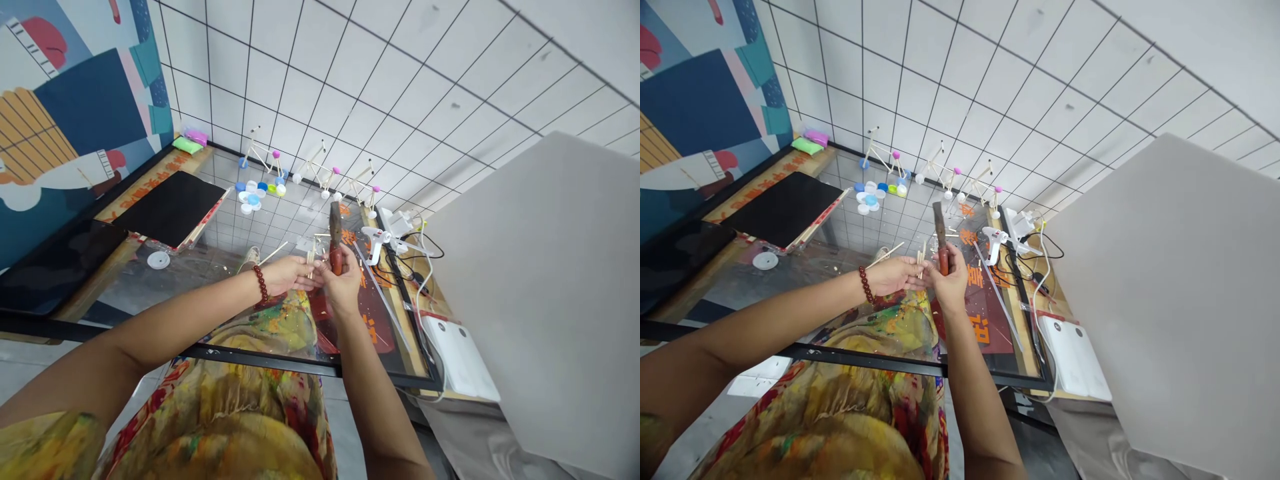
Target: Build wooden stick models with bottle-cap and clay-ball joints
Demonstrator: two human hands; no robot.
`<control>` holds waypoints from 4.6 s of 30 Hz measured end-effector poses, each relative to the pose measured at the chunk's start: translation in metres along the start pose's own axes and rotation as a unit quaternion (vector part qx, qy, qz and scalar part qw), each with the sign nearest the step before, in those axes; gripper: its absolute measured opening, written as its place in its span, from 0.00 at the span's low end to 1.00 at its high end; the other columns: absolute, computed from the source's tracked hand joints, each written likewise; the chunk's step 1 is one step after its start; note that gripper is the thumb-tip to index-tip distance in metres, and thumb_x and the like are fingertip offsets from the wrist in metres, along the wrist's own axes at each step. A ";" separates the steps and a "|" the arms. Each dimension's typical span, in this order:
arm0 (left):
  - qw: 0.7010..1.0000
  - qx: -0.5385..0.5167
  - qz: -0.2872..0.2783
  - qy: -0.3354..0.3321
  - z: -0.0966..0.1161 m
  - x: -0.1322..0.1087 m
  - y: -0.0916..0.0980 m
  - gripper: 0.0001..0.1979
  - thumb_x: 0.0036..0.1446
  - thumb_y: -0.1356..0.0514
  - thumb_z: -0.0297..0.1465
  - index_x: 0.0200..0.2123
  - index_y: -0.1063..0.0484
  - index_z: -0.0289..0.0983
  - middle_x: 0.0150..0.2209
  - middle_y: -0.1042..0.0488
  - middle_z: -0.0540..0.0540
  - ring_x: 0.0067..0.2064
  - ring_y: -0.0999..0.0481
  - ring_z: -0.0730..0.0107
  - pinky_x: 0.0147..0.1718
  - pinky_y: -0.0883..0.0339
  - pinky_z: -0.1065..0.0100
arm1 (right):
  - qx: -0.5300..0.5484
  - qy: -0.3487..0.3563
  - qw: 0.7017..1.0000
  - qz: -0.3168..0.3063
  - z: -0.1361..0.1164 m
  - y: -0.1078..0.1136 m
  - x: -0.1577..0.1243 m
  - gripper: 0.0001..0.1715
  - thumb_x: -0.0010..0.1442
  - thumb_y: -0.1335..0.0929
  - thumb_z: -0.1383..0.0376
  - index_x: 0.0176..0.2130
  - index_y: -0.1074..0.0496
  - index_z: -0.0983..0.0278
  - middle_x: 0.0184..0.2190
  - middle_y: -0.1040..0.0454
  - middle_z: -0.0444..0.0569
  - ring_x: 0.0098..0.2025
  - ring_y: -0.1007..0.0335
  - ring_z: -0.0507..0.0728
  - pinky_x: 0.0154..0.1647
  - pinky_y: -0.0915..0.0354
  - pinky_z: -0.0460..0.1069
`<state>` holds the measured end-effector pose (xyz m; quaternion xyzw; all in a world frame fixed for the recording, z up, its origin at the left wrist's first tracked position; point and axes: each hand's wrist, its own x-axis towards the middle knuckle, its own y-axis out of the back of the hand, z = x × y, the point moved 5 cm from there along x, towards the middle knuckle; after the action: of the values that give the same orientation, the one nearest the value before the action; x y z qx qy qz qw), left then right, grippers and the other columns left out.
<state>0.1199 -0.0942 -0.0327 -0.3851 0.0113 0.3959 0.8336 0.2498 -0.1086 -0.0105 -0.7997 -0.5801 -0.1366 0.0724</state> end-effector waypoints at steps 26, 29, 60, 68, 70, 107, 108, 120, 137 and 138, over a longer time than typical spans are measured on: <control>0.992 -0.123 0.004 -0.040 0.002 -0.001 -0.004 0.07 0.60 0.43 0.22 0.30 0.26 0.29 0.31 0.22 0.41 0.31 0.25 0.72 0.45 0.30 0.63 | -0.194 0.134 0.969 -0.072 -0.010 0.001 -0.007 0.38 0.47 0.25 0.67 0.56 0.36 0.60 0.50 0.27 0.52 0.50 0.30 0.60 0.54 0.34 0.58; 0.989 -0.140 0.027 -0.041 0.001 0.000 -0.002 0.08 0.60 0.43 0.22 0.29 0.26 0.31 0.29 0.24 0.44 0.28 0.27 0.75 0.43 0.29 0.64 | -0.223 0.142 0.961 -0.079 -0.012 -0.001 -0.009 0.38 0.46 0.25 0.66 0.56 0.36 0.60 0.49 0.27 0.52 0.50 0.30 0.61 0.54 0.35 0.58; 0.984 0.168 -0.045 0.035 -0.014 -0.006 -0.011 0.17 0.48 0.31 0.40 0.28 0.28 0.30 0.25 0.22 0.40 0.28 0.20 0.66 0.32 0.27 0.65 | 0.032 -0.059 0.994 -0.091 -0.009 0.001 -0.004 0.22 0.45 0.24 0.62 0.41 0.28 0.61 0.29 0.27 0.41 0.29 0.33 0.51 0.31 0.33 0.47; 0.986 0.155 -0.053 -0.019 -0.012 -0.003 -0.010 0.22 0.45 0.31 0.46 0.29 0.29 0.32 0.25 0.22 0.43 0.31 0.20 0.67 0.36 0.27 0.64 | 0.042 -0.085 0.992 -0.085 -0.004 0.000 -0.006 0.21 0.45 0.24 0.61 0.39 0.30 0.61 0.29 0.29 0.40 0.25 0.36 0.49 0.24 0.36 0.45; 0.988 0.149 -0.040 -0.005 -0.011 -0.004 -0.010 0.22 0.46 0.32 0.47 0.29 0.29 0.32 0.24 0.23 0.43 0.29 0.20 0.66 0.35 0.26 0.64 | 0.044 -0.085 0.992 -0.084 -0.003 0.000 -0.005 0.21 0.45 0.24 0.61 0.39 0.30 0.61 0.29 0.28 0.40 0.27 0.35 0.50 0.26 0.36 0.46; 0.978 0.206 0.002 0.033 -0.006 -0.008 -0.012 0.10 0.56 0.36 0.33 0.29 0.31 0.32 0.25 0.23 0.45 0.30 0.21 0.70 0.36 0.26 0.65 | 0.051 -0.102 0.988 -0.106 0.001 -0.003 -0.005 0.24 0.44 0.23 0.61 0.41 0.31 0.61 0.28 0.29 0.39 0.26 0.35 0.49 0.27 0.35 0.45; 0.977 0.213 0.009 0.023 -0.006 -0.008 -0.012 0.09 0.58 0.38 0.32 0.29 0.32 0.32 0.25 0.24 0.46 0.29 0.22 0.72 0.35 0.26 0.66 | 0.048 -0.102 0.988 -0.104 0.001 -0.003 -0.005 0.25 0.44 0.23 0.61 0.41 0.31 0.61 0.28 0.29 0.39 0.26 0.36 0.49 0.27 0.36 0.45; 0.980 0.165 0.084 -0.069 0.020 -0.010 -0.002 0.08 0.63 0.47 0.28 0.32 0.32 0.33 0.17 0.34 0.54 0.18 0.30 0.77 0.23 0.31 0.73 | 0.003 -0.048 0.998 -0.043 0.005 0.005 -0.004 0.19 0.55 0.29 0.58 0.45 0.34 0.59 0.33 0.30 0.42 0.31 0.34 0.51 0.36 0.36 0.48; 0.977 0.121 0.138 -0.111 0.058 -0.011 0.037 0.05 0.61 0.43 0.27 0.33 0.30 0.31 0.26 0.23 0.44 0.24 0.24 0.74 0.28 0.28 0.71 | -0.024 -0.116 0.981 -0.154 0.000 0.008 -0.004 0.23 0.48 0.28 0.63 0.46 0.27 0.59 0.40 0.26 0.47 0.43 0.31 0.56 0.48 0.35 0.53; 0.974 0.137 0.139 -0.112 0.059 -0.012 0.036 0.06 0.61 0.43 0.26 0.33 0.29 0.31 0.24 0.25 0.46 0.23 0.25 0.75 0.25 0.29 0.72 | -0.054 -0.109 0.977 -0.172 0.001 0.008 -0.005 0.24 0.49 0.29 0.63 0.48 0.27 0.59 0.41 0.26 0.47 0.43 0.31 0.57 0.50 0.36 0.54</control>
<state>0.0710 -0.0496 -0.0101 -0.2156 0.0254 0.5429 0.8112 0.2563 -0.1157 -0.0128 -0.7005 -0.7054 -0.0900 -0.0598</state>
